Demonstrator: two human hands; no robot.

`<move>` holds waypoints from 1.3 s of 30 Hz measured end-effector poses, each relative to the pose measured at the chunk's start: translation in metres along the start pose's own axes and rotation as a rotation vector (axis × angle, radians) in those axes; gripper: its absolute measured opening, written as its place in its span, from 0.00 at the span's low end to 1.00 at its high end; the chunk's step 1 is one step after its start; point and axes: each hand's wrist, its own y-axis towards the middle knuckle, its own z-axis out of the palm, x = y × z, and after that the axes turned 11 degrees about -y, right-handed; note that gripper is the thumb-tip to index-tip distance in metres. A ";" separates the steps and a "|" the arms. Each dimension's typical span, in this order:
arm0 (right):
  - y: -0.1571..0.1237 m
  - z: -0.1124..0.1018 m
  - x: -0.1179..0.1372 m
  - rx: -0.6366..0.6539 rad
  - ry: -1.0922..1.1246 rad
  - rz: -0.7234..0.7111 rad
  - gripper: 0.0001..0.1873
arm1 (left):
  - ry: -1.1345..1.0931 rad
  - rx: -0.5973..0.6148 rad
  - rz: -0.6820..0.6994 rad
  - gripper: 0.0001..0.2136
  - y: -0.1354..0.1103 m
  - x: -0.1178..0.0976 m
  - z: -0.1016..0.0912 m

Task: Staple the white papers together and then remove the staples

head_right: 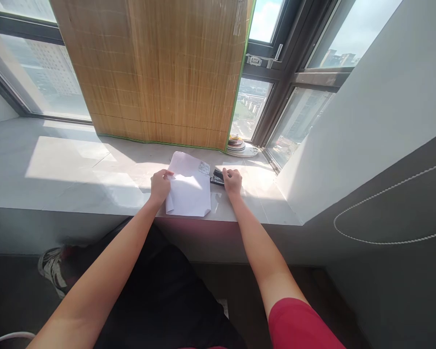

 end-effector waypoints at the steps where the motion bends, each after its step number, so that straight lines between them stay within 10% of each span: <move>1: 0.000 0.000 0.000 -0.002 -0.014 0.005 0.28 | 0.011 0.015 -0.015 0.17 0.000 0.002 0.000; 9: -0.005 0.001 0.004 0.049 -0.062 -0.106 0.26 | 0.236 0.179 -0.031 0.13 -0.003 0.007 0.004; 14: -0.012 0.000 0.011 0.079 -0.100 -0.230 0.23 | 0.561 0.179 0.186 0.13 -0.012 -0.004 0.011; 23: -0.014 -0.001 0.014 0.164 -0.082 -0.337 0.21 | 0.650 0.789 0.500 0.24 -0.045 -0.029 0.050; 39: -0.021 -0.003 0.019 0.148 -0.167 -0.440 0.22 | 0.582 0.894 0.449 0.32 -0.046 -0.024 0.059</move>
